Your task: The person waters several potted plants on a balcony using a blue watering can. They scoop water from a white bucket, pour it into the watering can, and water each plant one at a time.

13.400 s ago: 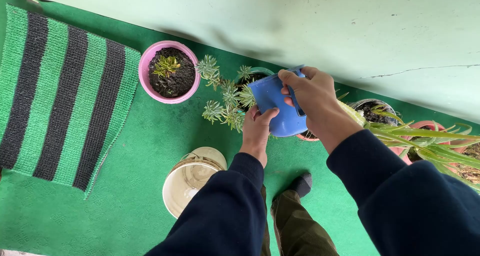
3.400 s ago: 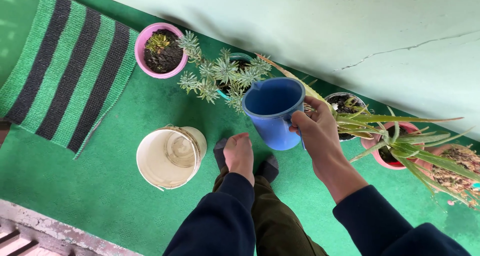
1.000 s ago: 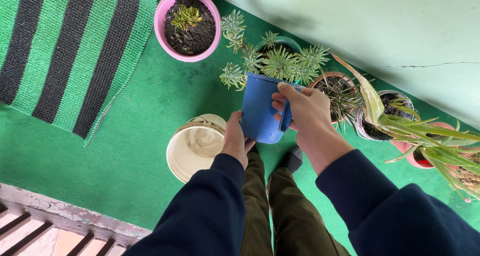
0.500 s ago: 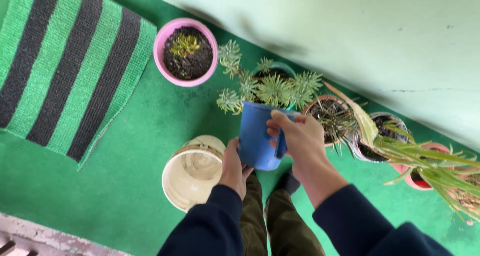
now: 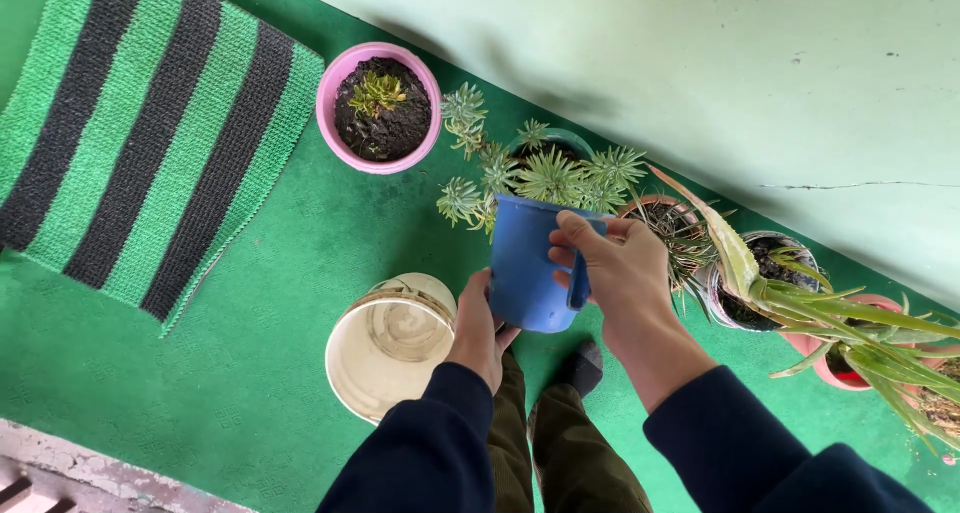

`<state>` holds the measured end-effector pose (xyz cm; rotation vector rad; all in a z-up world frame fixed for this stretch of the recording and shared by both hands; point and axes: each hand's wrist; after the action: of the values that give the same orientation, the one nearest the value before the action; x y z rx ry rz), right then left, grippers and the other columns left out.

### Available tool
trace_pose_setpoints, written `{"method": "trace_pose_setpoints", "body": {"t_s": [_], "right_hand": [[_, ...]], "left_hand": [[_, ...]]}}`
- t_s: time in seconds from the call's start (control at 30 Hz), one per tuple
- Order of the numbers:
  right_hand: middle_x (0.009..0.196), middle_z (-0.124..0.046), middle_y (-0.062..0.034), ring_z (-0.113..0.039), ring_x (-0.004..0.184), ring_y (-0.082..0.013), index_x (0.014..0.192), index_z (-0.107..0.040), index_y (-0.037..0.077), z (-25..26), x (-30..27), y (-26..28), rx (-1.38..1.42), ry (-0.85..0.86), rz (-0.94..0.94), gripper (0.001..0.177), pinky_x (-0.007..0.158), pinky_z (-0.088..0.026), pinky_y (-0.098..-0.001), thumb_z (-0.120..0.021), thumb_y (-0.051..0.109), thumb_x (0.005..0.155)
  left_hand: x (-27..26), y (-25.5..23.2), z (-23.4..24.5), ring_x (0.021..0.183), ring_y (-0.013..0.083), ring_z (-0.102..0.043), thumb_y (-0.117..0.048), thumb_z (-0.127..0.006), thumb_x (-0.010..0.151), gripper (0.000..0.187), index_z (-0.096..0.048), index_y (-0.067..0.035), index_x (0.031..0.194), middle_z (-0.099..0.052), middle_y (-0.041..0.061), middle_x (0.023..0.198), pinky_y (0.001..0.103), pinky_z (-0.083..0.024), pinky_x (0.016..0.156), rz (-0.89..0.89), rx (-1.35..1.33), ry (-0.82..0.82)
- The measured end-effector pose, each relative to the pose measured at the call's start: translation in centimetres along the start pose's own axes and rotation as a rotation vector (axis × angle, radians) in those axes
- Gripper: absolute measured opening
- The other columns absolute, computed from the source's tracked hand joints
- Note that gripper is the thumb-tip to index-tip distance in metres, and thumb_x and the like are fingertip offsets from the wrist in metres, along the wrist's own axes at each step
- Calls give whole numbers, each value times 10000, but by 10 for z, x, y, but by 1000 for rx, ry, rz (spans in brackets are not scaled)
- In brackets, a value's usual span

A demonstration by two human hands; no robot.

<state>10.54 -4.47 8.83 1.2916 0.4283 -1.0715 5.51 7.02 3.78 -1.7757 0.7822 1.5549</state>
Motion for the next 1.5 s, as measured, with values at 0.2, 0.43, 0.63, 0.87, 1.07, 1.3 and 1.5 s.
{"method": "trace_pose_setpoints", "body": {"t_s": [0.2,0.43,0.63,0.87,1.07,1.3,1.5], "right_hand": [[890,-778,-134,-772,715,-202,1157,-550,2,16,-2,-8,37,19,64,474,667,-673,-404,-839,244,868],[912,-784,-140,-780,735,-204,1209,-544,-18,35,4,-4,-26,65,145,480,676,-686,-393,-801,241,897],[898,-784,-113,-782,724,-148,1168,-567,-14,47,22,1,-68,160,258,476,645,-702,-330,-804,281,878],[959,-778,-155,-775,801,-175,1194,-570,-35,52,34,5,-78,169,270,502,715,-684,-376,-793,282,875],[1008,-768,-143,-747,891,-203,1159,-604,38,54,0,32,-33,124,155,360,795,-667,-360,-771,192,880],[1015,-751,-120,-729,902,-172,1219,-560,53,60,5,30,-3,125,176,413,818,-669,-353,-764,197,891],[1032,-770,-120,-737,929,-174,1271,-530,67,64,17,18,48,125,198,450,812,-673,-360,-750,216,907]], "left_hand": [[5,19,2,1455,299,-442,-493,-584,920,717,-427,-124,1514,-397,124,1587,442,-450,1168,-46,-7,12],[-12,35,-15,1480,322,-397,-478,-543,953,693,-417,-124,1536,-388,124,1597,447,-426,1184,-119,-23,36],[-8,57,-28,1490,319,-375,-466,-490,982,654,-389,-142,1541,-372,116,1598,456,-396,1200,-191,-53,90],[6,76,-44,1498,330,-317,-467,-532,975,679,-383,-132,1547,-367,96,1535,492,-339,1218,-217,-195,154],[-18,70,-56,1294,228,-579,-363,-455,967,535,-539,-171,1459,-622,57,1421,418,-457,1128,-189,-232,38],[-24,77,-64,1378,234,-530,-354,-482,938,556,-525,-189,1467,-603,53,1434,411,-460,1137,-181,-264,39],[-23,85,-64,1374,244,-527,-369,-498,931,559,-519,-185,1458,-594,74,1421,411,-474,1128,-189,-254,40]]}}
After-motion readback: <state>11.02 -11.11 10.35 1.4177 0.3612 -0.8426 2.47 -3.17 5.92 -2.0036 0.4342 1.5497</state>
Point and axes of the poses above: each hand's wrist, its own x-axis towards the middle knuckle, its own z-axis out of the back of the hand, y = z × x
